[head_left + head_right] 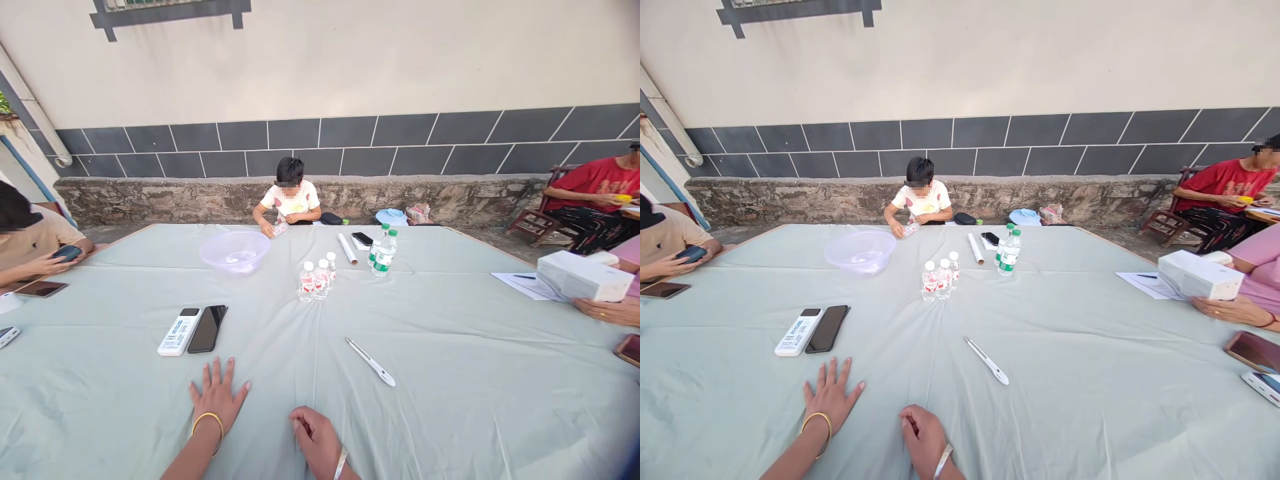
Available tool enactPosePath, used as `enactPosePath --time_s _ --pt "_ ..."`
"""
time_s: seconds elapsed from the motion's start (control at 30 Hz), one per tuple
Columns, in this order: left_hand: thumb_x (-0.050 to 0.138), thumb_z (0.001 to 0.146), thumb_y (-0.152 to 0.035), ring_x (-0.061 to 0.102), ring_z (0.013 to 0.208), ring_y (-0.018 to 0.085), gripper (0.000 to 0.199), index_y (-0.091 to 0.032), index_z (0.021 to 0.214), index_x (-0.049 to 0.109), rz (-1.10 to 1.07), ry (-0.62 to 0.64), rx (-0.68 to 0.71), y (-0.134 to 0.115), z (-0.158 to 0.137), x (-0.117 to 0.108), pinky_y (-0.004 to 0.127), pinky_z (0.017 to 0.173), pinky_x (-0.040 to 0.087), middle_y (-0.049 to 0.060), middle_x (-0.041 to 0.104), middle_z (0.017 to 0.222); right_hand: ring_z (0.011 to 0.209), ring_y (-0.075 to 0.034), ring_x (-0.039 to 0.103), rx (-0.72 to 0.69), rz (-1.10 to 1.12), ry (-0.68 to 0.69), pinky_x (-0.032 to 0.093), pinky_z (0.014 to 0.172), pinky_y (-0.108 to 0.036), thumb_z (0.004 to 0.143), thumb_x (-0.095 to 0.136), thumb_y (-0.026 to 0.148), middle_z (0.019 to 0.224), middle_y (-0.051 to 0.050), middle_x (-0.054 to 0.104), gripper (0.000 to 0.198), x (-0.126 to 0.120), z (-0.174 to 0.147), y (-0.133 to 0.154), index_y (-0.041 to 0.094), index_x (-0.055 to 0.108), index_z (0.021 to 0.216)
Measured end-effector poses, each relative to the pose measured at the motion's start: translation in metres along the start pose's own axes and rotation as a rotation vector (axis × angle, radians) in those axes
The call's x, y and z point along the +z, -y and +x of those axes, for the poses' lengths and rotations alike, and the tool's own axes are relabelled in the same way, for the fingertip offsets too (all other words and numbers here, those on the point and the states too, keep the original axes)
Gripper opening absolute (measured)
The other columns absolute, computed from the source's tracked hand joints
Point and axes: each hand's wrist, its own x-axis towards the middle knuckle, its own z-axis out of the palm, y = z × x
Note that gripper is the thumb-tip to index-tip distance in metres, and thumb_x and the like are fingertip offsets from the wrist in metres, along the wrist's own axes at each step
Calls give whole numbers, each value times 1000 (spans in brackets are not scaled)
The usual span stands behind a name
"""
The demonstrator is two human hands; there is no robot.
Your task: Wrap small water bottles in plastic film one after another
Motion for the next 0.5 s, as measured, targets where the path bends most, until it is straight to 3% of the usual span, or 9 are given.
enactPosePath --time_s 0.5 --pt "23 80 -70 7 141 37 78 -27 145 21 -3 -5 -3 0 0 1 65 106 9 11 14 155 58 -13 49 0 -5 -48 40 59 -24 83 42 29 64 1 56 23 1 -3 8 18 63 83"
